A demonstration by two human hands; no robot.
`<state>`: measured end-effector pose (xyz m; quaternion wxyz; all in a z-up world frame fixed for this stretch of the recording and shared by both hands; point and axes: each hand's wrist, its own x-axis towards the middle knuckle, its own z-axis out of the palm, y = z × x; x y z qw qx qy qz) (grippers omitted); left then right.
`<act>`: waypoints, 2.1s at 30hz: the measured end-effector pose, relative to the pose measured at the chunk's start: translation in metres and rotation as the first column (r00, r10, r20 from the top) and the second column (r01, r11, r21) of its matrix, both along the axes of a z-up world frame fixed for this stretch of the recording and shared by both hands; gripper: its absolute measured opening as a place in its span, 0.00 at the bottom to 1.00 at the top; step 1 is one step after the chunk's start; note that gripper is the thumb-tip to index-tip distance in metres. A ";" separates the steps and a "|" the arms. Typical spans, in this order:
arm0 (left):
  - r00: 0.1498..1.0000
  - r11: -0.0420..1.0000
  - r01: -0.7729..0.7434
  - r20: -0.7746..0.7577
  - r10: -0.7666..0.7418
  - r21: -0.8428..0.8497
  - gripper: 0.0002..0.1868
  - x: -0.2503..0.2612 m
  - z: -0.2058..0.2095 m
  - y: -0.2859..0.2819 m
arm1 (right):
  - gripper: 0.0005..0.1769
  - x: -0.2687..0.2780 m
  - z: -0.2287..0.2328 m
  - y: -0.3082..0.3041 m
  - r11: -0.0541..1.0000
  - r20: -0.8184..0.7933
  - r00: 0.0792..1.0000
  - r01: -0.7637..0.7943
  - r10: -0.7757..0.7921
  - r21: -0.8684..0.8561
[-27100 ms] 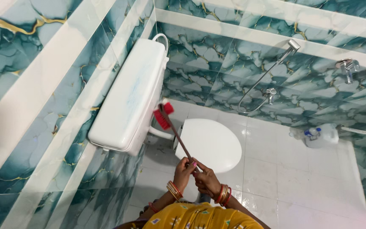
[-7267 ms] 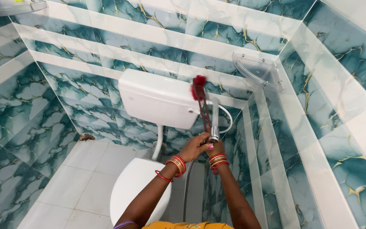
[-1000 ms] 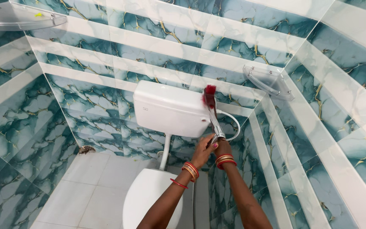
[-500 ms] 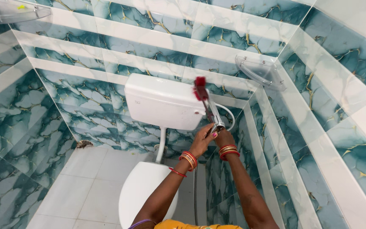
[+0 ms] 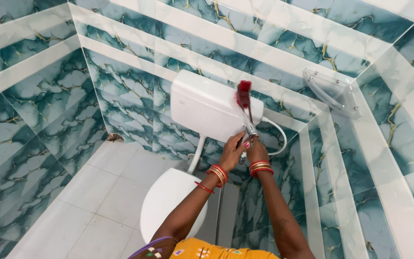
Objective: The person cleans a toilet by scrubbing the tank and bowl with a brush and rinsing surfaces with a handheld bidet sprayer.
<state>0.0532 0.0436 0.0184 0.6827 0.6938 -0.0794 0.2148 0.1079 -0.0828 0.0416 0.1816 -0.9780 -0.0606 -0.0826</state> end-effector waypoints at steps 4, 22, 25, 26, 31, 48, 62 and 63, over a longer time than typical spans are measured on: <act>0.995 0.998 -0.040 0.093 0.044 -0.048 0.28 -0.002 0.006 0.022 | 0.24 -0.001 0.010 0.014 0.999 -0.103 0.994 -0.029 0.032 0.030; 0.998 0.973 0.067 0.021 -0.064 -0.221 0.28 -0.021 0.010 0.093 | 0.18 0.081 -0.052 0.084 0.996 0.067 0.994 -0.087 0.087 -0.005; 0.996 0.982 0.044 0.086 -0.028 -0.185 0.29 -0.019 0.006 0.107 | 0.16 0.082 -0.051 0.102 0.995 -0.016 0.999 -0.042 0.044 0.094; 0.995 0.984 0.028 0.096 -0.012 -0.175 0.29 -0.017 0.006 0.111 | 0.18 0.081 -0.053 0.110 0.995 0.001 1.000 -0.001 0.001 0.102; 0.995 0.960 0.062 0.091 -0.039 -0.275 0.29 -0.015 0.005 0.130 | 0.17 0.086 -0.048 0.131 0.999 -0.106 0.994 -0.009 0.005 -0.032; 0.994 0.926 0.097 0.079 -0.073 -0.365 0.32 -0.024 -0.009 0.156 | 0.18 0.077 -0.021 0.174 0.976 -0.025 0.976 -0.217 0.217 0.004; 0.997 0.964 0.079 0.046 -0.069 -0.255 0.33 -0.035 -0.007 0.130 | 0.17 0.062 -0.072 0.134 0.989 0.147 0.986 -0.094 0.077 0.114; 0.996 0.963 0.086 0.056 -0.074 -0.255 0.33 -0.036 -0.008 0.127 | 0.16 0.061 -0.074 0.127 0.989 0.110 0.984 -0.133 0.139 -0.065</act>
